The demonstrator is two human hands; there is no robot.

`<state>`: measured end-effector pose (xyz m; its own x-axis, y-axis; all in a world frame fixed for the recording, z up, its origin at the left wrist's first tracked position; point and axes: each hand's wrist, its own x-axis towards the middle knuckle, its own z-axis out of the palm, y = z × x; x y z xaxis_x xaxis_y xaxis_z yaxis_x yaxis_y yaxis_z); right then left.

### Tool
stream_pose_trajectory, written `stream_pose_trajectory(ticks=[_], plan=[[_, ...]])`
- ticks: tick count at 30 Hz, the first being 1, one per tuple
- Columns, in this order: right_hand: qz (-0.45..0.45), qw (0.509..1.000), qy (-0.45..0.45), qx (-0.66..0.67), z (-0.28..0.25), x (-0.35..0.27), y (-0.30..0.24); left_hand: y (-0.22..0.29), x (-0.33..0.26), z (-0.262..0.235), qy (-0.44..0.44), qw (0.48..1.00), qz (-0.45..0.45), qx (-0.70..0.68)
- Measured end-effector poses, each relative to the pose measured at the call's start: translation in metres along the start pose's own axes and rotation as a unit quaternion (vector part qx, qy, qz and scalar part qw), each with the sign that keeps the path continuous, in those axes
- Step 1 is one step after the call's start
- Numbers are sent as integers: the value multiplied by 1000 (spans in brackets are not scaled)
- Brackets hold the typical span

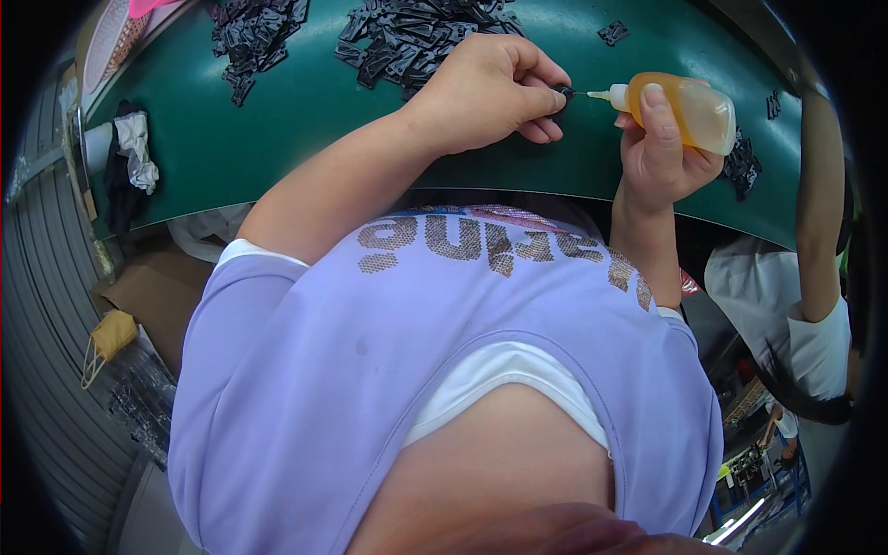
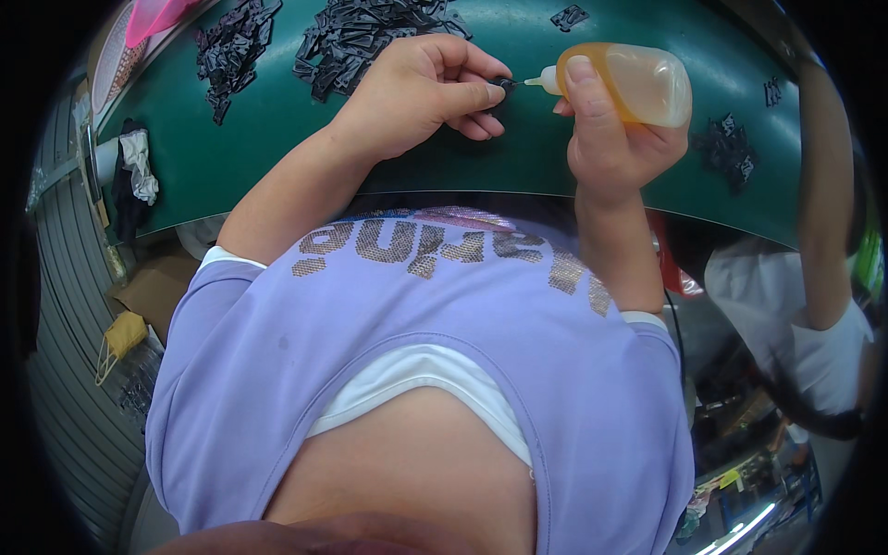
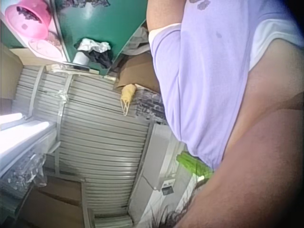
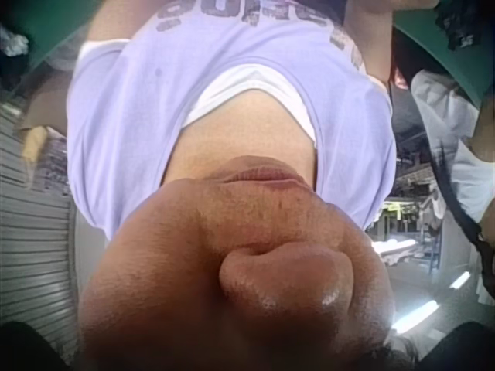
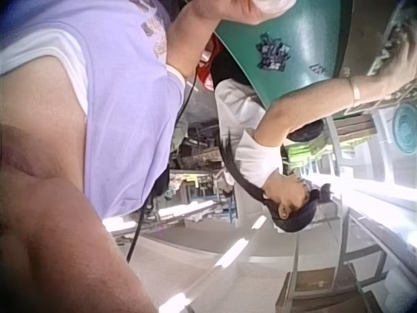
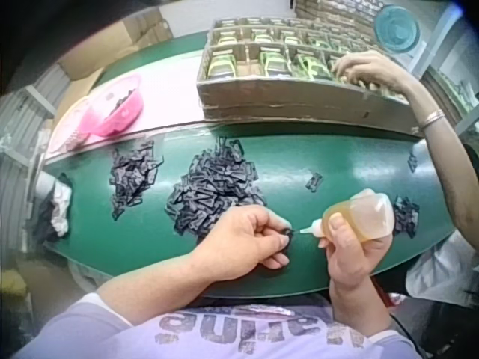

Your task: The person picks up small plastic components by hand, applies adhesive to each piece using a squeeze bottle, and places them onto the workbench.

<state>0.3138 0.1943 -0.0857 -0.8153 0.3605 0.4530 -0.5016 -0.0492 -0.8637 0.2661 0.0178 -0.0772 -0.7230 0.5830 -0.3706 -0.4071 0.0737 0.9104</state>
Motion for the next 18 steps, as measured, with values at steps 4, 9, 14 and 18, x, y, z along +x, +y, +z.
stream_pose_trajectory(ticks=[4,9,14,18], plan=[[-1,1000,4,-1,2,0,-2,1,0,0,-1,1000,4,11],[-3,1000,-5,-16,3,0,-2,1,-1,0,-4,1000,8,12],[-9,1000,-3,-29,5,1,-4,-1,0,0,-4,1000,12,13],[-7,999,29,29,-2,3,-3,-1,0,0,3,1000,14,2]])
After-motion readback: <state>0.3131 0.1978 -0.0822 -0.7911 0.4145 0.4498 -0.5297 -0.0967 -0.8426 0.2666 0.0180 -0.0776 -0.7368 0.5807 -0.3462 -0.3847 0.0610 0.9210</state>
